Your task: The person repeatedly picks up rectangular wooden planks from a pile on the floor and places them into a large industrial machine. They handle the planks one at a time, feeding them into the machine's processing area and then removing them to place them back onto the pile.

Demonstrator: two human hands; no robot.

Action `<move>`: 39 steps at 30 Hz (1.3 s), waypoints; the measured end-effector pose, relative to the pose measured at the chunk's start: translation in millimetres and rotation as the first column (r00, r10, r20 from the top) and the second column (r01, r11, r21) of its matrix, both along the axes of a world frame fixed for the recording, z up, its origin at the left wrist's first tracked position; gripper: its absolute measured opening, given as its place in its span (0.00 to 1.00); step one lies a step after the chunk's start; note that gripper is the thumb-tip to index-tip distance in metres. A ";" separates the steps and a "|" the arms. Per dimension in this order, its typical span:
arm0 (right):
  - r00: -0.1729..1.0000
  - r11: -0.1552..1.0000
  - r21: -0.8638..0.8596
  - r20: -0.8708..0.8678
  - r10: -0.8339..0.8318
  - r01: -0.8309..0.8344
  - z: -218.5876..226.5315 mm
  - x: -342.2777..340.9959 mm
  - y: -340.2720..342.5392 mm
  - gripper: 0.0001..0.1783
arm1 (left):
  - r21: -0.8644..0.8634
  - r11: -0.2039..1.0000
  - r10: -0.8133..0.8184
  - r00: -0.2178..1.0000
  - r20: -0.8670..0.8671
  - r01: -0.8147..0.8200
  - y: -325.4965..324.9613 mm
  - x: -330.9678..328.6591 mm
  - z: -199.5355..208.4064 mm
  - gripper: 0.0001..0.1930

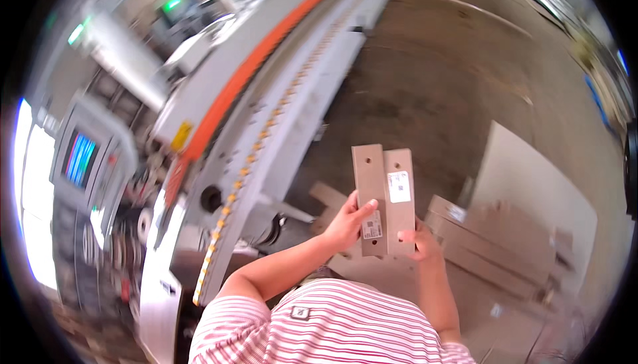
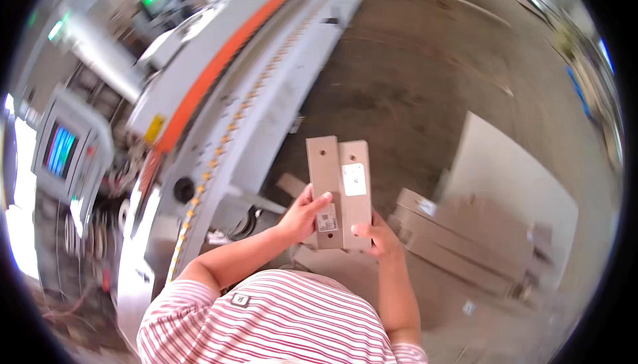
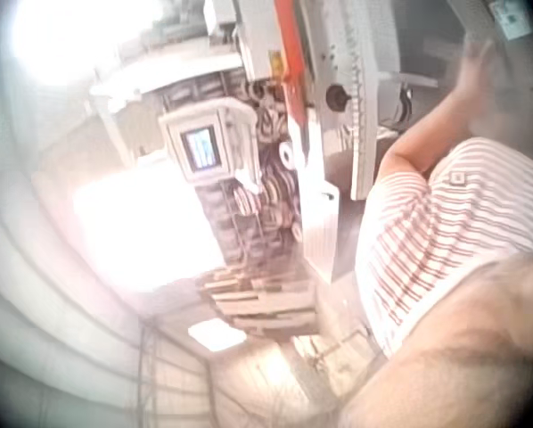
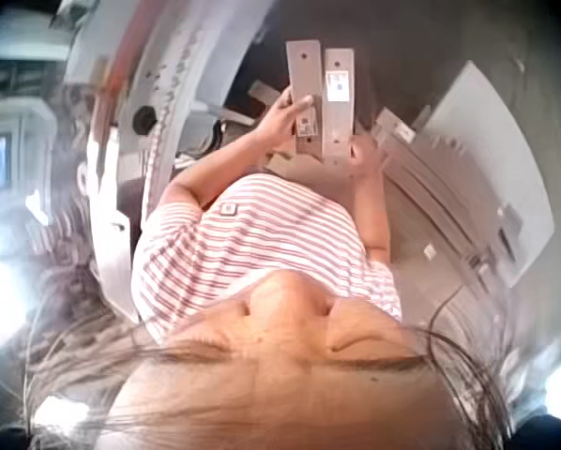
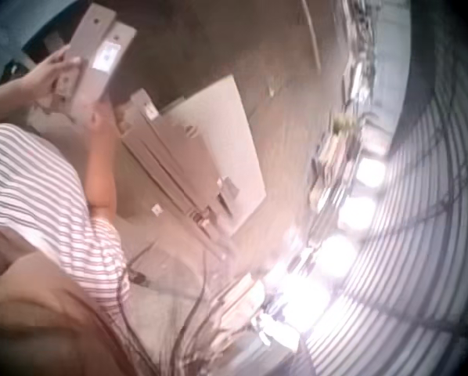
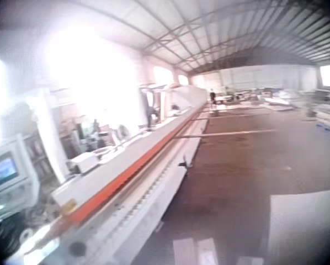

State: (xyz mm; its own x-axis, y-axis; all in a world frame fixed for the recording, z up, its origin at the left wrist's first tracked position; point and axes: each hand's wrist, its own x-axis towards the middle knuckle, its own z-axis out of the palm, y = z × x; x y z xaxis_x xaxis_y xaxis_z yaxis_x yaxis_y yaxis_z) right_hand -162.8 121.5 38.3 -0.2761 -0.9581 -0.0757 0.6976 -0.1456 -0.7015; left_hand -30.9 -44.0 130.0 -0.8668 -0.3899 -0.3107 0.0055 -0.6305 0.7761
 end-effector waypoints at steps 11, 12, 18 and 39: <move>0.975 0.923 0.340 0.186 0.123 -0.181 51.4 87.5 -104.1 0.29 | 0.132 0.521 0.853 0.517 -0.063 -0.843 -210.6 251.6 -43.2 0.23; 0.978 0.921 0.346 0.168 0.126 -0.178 47.4 90.9 -111.4 0.29 | 0.147 0.508 0.861 0.502 -0.079 -0.849 -227.1 272.4 -58.6 0.22; 0.985 0.910 0.380 0.121 0.125 -0.163 50.7 125.5 -162.9 0.27 | 0.238 0.528 0.843 0.538 -0.027 -0.815 -306.2 346.4 -100.2 0.19; 0.983 0.871 0.463 0.154 0.102 -0.163 60.9 126.6 -176.3 0.26 | 0.032 0.402 0.910 0.404 0.095 -0.915 -367.3 331.7 -120.6 0.21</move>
